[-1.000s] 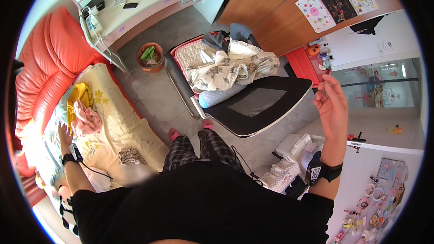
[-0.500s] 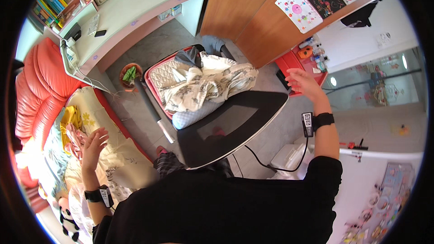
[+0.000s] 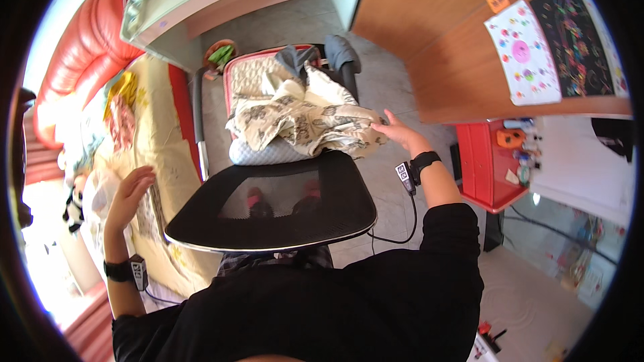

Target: The person folds a patterned cloth on the bed, then folds a pair of gray pants and places them on a chair. They fold a pair of jeans on the bed and place them on the chair. Finally, they pick up a yellow cloth from the bed and place it on the chair.

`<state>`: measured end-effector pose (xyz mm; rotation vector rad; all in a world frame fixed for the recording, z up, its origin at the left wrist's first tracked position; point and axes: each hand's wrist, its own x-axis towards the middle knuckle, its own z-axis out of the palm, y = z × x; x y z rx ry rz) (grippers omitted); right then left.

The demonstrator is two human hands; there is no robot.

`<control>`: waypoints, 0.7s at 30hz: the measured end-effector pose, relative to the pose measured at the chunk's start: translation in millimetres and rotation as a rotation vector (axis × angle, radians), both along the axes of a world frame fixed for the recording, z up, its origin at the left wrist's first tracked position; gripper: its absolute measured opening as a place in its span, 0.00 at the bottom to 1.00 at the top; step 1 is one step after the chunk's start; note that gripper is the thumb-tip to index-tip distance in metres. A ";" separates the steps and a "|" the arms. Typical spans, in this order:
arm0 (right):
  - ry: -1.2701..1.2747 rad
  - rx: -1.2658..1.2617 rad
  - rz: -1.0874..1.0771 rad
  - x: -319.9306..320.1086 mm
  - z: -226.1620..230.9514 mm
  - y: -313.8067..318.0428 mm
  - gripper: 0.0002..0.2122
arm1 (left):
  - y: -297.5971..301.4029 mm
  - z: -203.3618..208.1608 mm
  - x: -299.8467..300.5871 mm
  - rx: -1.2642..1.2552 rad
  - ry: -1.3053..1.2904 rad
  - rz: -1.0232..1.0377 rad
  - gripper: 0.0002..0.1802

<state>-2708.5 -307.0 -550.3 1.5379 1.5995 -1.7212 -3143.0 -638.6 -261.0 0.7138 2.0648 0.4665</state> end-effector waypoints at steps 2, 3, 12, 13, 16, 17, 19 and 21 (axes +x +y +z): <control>0.019 0.020 0.015 -11.5 -12.6 2.1 0.37 | 11.9 4.1 28.3 -0.046 0.136 -0.246 0.18; 0.025 0.003 0.036 -16.5 -13.6 1.6 0.36 | 19.7 4.5 39.8 0.015 0.190 -0.409 0.18; 0.801 0.000 0.257 -74.8 170.3 -15.8 0.17 | 50.2 14.5 100.5 0.196 0.153 -0.563 0.30; 0.777 0.194 0.369 -79.1 204.2 -15.3 0.19 | 55.6 15.8 103.7 0.286 0.214 -0.606 0.32; 0.986 0.637 0.608 -81.5 297.9 -16.9 0.20 | 77.4 23.9 109.0 0.454 0.345 -0.680 0.37; 1.085 0.714 0.560 -79.4 324.4 -20.7 0.19 | 84.3 28.2 109.2 0.606 0.356 -0.697 0.36; 1.232 0.848 0.459 -72.9 372.9 -22.2 0.17 | 103.0 34.8 108.0 0.756 0.333 -0.693 0.34; 1.243 0.961 0.346 -51.4 419.8 -44.1 0.17 | 99.6 50.0 106.1 0.917 0.274 -0.680 0.32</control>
